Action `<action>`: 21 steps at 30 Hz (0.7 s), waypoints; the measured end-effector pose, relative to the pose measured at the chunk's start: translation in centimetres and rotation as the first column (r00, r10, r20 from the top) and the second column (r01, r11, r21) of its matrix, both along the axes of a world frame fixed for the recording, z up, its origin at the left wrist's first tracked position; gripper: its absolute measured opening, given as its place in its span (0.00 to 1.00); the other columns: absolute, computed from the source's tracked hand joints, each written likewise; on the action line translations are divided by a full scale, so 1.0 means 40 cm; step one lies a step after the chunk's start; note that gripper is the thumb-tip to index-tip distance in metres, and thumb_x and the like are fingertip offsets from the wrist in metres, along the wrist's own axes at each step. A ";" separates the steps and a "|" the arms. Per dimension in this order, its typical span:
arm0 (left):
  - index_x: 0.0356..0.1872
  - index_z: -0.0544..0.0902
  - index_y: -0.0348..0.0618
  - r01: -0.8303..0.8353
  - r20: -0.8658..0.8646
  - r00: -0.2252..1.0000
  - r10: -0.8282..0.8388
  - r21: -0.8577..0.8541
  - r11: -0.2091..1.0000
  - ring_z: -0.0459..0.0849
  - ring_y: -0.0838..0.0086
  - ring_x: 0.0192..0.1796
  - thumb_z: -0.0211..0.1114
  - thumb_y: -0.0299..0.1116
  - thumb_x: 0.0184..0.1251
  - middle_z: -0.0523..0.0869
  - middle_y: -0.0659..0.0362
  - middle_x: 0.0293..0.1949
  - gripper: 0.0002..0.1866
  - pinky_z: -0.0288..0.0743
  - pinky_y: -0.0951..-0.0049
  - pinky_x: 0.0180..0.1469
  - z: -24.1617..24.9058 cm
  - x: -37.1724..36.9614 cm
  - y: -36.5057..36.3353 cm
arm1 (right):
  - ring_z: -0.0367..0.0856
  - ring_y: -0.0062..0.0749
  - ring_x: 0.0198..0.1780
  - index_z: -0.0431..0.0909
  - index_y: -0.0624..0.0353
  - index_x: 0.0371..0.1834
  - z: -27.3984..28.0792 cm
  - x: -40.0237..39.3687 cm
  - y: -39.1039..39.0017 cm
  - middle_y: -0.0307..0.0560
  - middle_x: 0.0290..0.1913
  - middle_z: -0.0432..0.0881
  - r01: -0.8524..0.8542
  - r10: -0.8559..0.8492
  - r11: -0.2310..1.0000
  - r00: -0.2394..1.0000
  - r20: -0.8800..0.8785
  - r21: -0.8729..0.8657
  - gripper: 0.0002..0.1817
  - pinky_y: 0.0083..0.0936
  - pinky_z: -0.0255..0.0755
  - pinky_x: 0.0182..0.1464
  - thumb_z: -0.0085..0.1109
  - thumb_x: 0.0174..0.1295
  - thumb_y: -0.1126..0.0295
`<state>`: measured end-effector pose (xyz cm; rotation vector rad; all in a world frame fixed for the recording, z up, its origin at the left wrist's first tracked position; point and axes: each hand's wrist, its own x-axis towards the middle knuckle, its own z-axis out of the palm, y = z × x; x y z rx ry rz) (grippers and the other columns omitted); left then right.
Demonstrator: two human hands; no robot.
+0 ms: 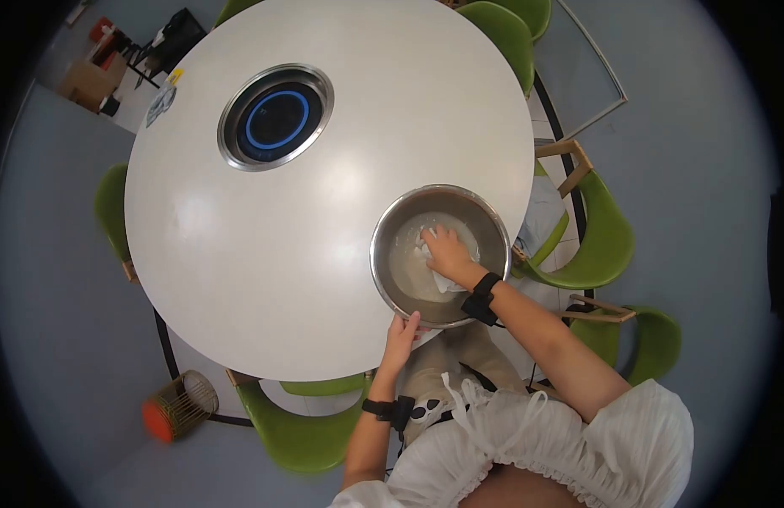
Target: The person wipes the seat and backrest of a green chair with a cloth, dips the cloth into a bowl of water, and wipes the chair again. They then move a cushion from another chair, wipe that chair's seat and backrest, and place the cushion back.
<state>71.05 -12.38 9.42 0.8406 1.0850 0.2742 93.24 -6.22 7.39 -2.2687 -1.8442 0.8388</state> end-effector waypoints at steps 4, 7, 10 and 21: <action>0.54 0.73 0.40 -0.028 -0.002 1.000 0.028 0.019 0.999 0.86 0.74 0.41 0.56 0.48 0.75 0.84 0.58 0.44 0.21 0.74 0.77 0.40 0.012 0.001 0.003 | 0.71 0.62 0.55 0.68 0.49 0.59 0.036 0.027 0.003 0.56 0.55 0.69 -0.066 0.070 0.995 0.996 -0.060 0.074 0.31 0.47 0.77 0.50 0.68 0.49 0.68; 0.55 0.72 0.39 -0.028 -0.014 0.999 0.029 0.031 0.999 0.86 0.74 0.42 0.55 0.48 0.76 0.84 0.58 0.46 0.22 0.74 0.77 0.40 -0.002 0.003 -0.003 | 0.73 0.58 0.52 0.70 0.49 0.57 0.175 0.058 -0.004 0.54 0.53 0.70 -0.055 0.072 0.986 0.992 -0.108 0.158 0.29 0.47 0.76 0.49 0.67 0.49 0.69; 0.57 0.71 0.39 -0.009 -0.009 1.000 0.009 0.033 0.999 0.86 0.73 0.43 0.54 0.49 0.76 0.84 0.57 0.47 0.23 0.74 0.76 0.40 0.003 0.003 0.004 | 0.73 0.54 0.51 0.71 0.50 0.56 0.313 0.075 -0.045 0.52 0.51 0.70 0.039 0.016 0.953 0.984 -0.178 0.300 0.28 0.48 0.75 0.51 0.66 0.49 0.69; 0.58 0.71 0.39 0.082 -0.026 0.996 -0.081 0.047 0.996 0.86 0.70 0.44 0.54 0.51 0.76 0.82 0.57 0.49 0.25 0.78 0.72 0.42 0.007 0.001 0.035 | 0.70 0.49 0.57 0.74 0.47 0.56 0.222 0.018 -0.177 0.48 0.55 0.72 -0.077 0.131 0.917 0.985 -0.111 0.392 0.28 0.41 0.73 0.56 0.68 0.48 0.68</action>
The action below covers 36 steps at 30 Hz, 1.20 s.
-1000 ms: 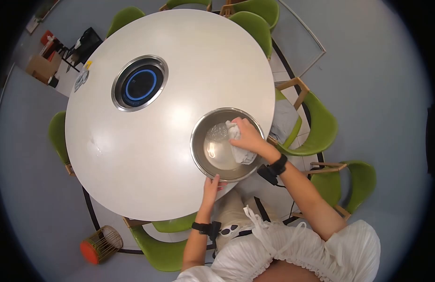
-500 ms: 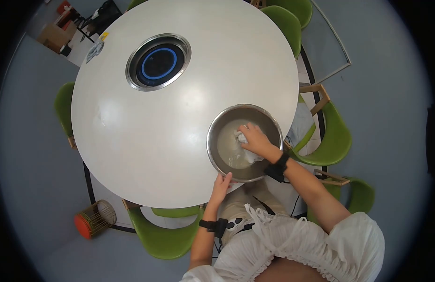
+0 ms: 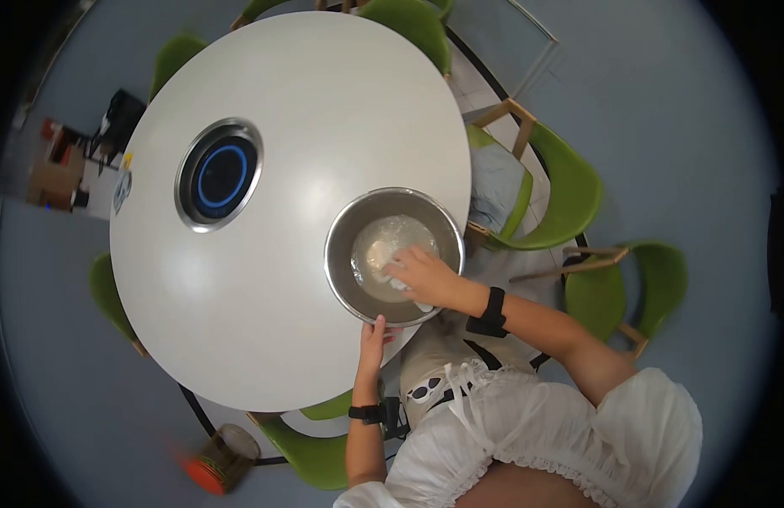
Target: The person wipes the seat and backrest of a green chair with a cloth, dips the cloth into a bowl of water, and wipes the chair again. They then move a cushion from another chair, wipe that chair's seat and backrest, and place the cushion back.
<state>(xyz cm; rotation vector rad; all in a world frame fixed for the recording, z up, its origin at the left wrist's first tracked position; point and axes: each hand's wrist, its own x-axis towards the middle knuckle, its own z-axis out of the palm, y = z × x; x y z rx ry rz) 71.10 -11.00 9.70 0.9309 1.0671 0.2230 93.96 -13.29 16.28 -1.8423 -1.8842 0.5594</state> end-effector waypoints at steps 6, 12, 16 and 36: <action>0.55 0.72 0.40 -0.120 -0.072 0.990 0.124 0.055 0.991 0.85 0.71 0.40 0.56 0.49 0.75 0.81 0.58 0.43 0.22 0.79 0.72 0.38 -0.012 -0.006 -0.006 | 0.71 0.43 0.54 0.78 0.42 0.54 0.097 -0.025 -0.038 0.43 0.54 0.71 0.091 -0.091 0.970 0.996 -0.012 0.223 0.26 0.38 0.77 0.49 0.70 0.47 0.67; 0.53 0.71 0.44 -0.142 -0.142 0.976 0.163 0.142 0.980 0.83 0.69 0.40 0.59 0.53 0.71 0.80 0.57 0.42 0.23 0.80 0.68 0.39 -0.005 0.003 0.005 | 0.70 0.40 0.54 0.78 0.40 0.52 0.056 -0.024 -0.070 0.41 0.51 0.71 0.152 -0.164 0.964 0.986 0.036 0.219 0.26 0.38 0.78 0.48 0.71 0.45 0.65; 0.58 0.73 0.45 -0.118 -0.277 0.945 0.171 0.201 0.973 0.83 0.64 0.48 0.57 0.59 0.69 0.82 0.55 0.49 0.29 0.76 0.62 0.46 -0.020 -0.016 0.073 | 0.70 0.38 0.54 0.79 0.39 0.50 0.117 0.035 -0.187 0.38 0.52 0.72 0.246 -0.246 0.908 0.968 -0.046 0.339 0.26 0.33 0.76 0.46 0.71 0.43 0.67; 0.57 0.72 0.40 0.237 -0.282 0.923 0.263 0.953 0.190 0.82 0.69 0.34 0.48 0.45 0.77 0.85 0.55 0.39 0.20 0.72 0.72 0.31 0.346 0.232 0.120 | 0.81 0.52 0.50 0.73 0.53 0.54 -0.337 0.643 -1.973 0.56 0.51 0.80 0.919 -0.907 -0.355 -0.383 -0.177 -0.172 0.20 0.39 0.74 0.50 0.62 0.57 0.67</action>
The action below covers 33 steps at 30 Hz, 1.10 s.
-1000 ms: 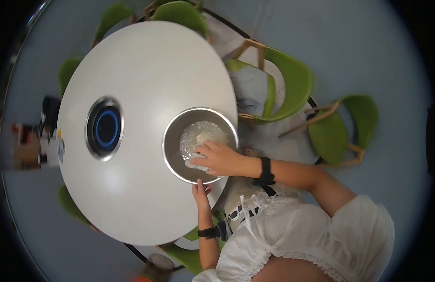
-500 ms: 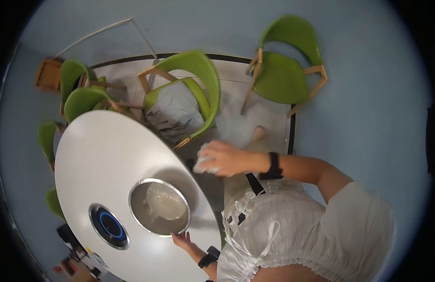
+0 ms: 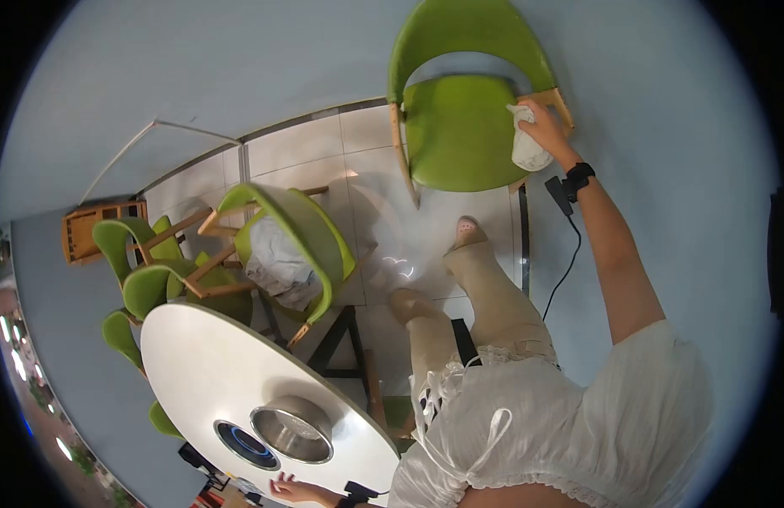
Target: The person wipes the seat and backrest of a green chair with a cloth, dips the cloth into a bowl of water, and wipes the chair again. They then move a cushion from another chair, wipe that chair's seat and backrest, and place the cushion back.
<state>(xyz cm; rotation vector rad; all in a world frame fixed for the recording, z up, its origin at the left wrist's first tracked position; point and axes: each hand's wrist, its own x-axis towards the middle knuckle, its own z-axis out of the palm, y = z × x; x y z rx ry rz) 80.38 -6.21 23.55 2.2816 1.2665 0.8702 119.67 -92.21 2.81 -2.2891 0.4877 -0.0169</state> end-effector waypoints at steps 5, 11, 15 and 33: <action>0.57 0.73 0.37 0.418 0.040 0.908 -0.416 -0.074 0.905 0.78 0.76 0.35 0.50 0.35 0.78 0.80 0.59 0.35 0.15 0.69 0.78 0.32 0.041 0.545 -0.405 | 0.79 0.51 0.52 0.73 0.48 0.55 -0.039 0.053 -0.083 0.55 0.52 0.78 0.015 -0.011 0.996 0.998 0.055 -0.084 0.21 0.40 0.74 0.52 0.62 0.57 0.66; 0.61 0.72 0.38 0.737 -0.094 0.452 -0.887 -0.520 0.431 0.79 0.79 0.38 0.51 0.29 0.76 0.84 0.57 0.43 0.16 0.73 0.78 0.41 -0.058 0.898 -0.821 | 0.78 0.53 0.53 0.72 0.47 0.57 -0.086 0.101 -0.088 0.53 0.52 0.77 0.107 -0.091 0.989 0.985 0.148 -0.104 0.22 0.41 0.74 0.51 0.62 0.58 0.67; 0.61 0.72 0.40 0.636 -0.034 0.161 -0.986 -0.761 0.130 0.85 0.65 0.44 0.55 0.29 0.73 0.85 0.52 0.48 0.17 0.78 0.69 0.48 -0.196 1.062 -1.057 | 0.79 0.52 0.53 0.73 0.48 0.58 -0.083 0.125 -0.094 0.52 0.53 0.77 0.111 -0.108 0.980 0.994 0.027 -0.164 0.22 0.39 0.74 0.53 0.63 0.59 0.66; 0.72 0.52 0.37 0.873 -0.346 0.088 -0.934 -0.424 0.240 0.77 0.40 0.58 0.68 0.37 0.59 0.70 0.37 0.64 0.44 0.74 0.49 0.56 -0.787 1.528 -1.539 | 0.47 0.66 0.76 0.60 0.30 0.74 -0.524 0.220 -0.015 0.54 0.78 0.49 0.068 -0.106 0.992 0.907 -0.409 -0.106 0.47 0.73 0.55 0.65 0.72 0.49 0.45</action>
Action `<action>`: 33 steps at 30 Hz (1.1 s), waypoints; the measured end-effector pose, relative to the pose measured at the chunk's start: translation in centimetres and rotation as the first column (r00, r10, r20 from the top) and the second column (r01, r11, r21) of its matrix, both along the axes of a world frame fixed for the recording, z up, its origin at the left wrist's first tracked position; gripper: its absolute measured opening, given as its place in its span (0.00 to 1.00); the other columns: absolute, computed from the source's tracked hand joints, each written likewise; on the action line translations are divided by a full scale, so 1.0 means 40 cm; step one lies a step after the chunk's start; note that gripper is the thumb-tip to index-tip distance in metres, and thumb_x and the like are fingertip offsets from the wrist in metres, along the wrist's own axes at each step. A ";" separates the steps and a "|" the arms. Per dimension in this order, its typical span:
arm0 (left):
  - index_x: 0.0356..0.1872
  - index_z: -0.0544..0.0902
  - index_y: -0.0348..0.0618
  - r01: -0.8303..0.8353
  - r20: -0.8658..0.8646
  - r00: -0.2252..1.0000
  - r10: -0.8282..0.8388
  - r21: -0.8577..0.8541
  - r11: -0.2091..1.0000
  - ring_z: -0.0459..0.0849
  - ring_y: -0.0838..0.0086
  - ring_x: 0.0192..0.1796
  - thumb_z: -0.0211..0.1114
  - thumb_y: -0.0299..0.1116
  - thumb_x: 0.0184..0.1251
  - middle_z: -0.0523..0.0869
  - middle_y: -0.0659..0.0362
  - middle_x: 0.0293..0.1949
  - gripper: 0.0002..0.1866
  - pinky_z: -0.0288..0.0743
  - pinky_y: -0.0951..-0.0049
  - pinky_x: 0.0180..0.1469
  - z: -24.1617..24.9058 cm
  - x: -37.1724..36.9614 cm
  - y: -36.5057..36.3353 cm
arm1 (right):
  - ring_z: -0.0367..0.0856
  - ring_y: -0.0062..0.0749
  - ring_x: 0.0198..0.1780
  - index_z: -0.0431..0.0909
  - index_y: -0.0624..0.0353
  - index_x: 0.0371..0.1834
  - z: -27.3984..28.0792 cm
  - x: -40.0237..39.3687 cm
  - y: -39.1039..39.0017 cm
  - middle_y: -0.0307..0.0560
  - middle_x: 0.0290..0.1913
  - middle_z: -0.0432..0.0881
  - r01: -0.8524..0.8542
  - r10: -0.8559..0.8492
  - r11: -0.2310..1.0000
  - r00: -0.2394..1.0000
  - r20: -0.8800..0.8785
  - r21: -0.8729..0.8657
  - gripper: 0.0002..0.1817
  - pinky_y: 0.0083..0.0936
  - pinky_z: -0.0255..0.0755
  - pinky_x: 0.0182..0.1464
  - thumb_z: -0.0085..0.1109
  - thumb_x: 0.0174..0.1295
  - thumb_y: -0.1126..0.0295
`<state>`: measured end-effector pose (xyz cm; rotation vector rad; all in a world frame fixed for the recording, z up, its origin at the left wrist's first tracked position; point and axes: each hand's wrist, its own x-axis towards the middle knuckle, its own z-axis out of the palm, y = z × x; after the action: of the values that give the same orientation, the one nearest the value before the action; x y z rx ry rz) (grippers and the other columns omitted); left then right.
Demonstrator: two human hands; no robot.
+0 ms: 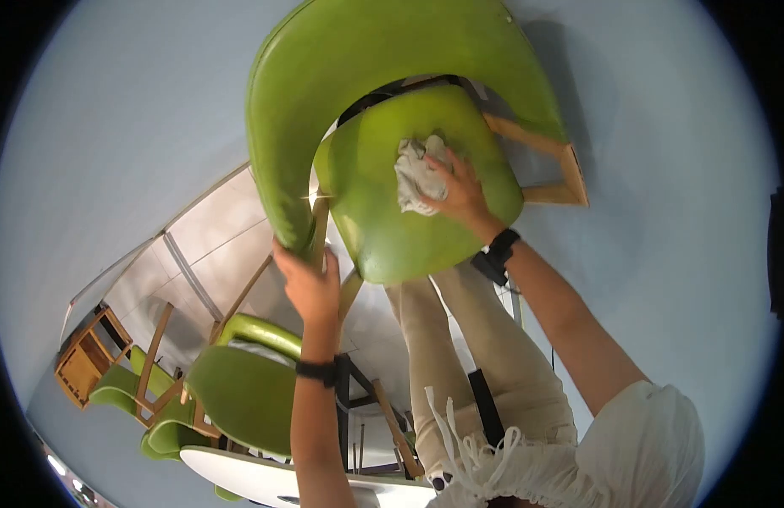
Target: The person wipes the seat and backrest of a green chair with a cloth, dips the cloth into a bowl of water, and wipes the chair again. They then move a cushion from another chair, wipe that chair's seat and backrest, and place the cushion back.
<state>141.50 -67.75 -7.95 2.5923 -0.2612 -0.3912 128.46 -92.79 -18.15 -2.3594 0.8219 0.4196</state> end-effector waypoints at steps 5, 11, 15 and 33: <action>0.73 0.53 0.37 -0.048 -0.048 0.998 0.047 -0.005 0.999 0.76 0.39 0.59 0.64 0.29 0.62 0.73 0.36 0.61 0.40 0.71 0.51 0.58 0.005 -0.004 0.004 | 0.45 0.67 0.77 0.60 0.30 0.75 -0.135 0.064 0.040 0.50 0.79 0.47 0.008 -0.004 0.994 0.999 0.035 -0.111 0.50 0.73 0.53 0.67 0.74 0.45 0.46; 0.72 0.52 0.35 -0.024 -0.011 1.000 0.025 0.020 1.000 0.77 0.43 0.58 0.62 0.25 0.64 0.72 0.37 0.61 0.38 0.71 0.52 0.58 -0.011 -0.009 0.008 | 0.55 0.56 0.75 0.67 0.39 0.70 -0.263 0.178 0.097 0.46 0.74 0.63 0.121 -0.045 0.974 0.932 0.360 -0.191 0.42 0.47 0.59 0.72 0.72 0.48 0.62; 0.71 0.53 0.33 -0.070 -0.061 0.996 0.069 -0.010 0.998 0.76 0.47 0.60 0.61 0.24 0.65 0.72 0.36 0.60 0.37 0.68 0.56 0.62 -0.001 -0.010 -0.002 | 0.57 0.48 0.74 0.68 0.37 0.69 -0.273 0.223 0.235 0.42 0.72 0.65 -0.235 0.292 0.953 0.877 0.380 -0.191 0.39 0.43 0.55 0.75 0.69 0.50 0.59; 0.72 0.50 0.31 -0.037 -0.061 0.997 0.039 0.026 0.999 0.71 0.50 0.62 0.58 0.21 0.66 0.67 0.37 0.62 0.36 0.64 0.56 0.65 -0.013 -0.017 0.014 | 0.84 0.52 0.42 0.80 0.50 0.52 -0.365 0.327 -0.349 0.56 0.42 0.83 0.297 -0.157 0.904 0.900 0.408 -0.307 0.23 0.42 0.79 0.43 0.64 0.58 0.50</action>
<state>140.82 -67.20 -8.46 2.6005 -0.1864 -0.4621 141.54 -106.76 -32.76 -2.5119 1.0441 -0.3080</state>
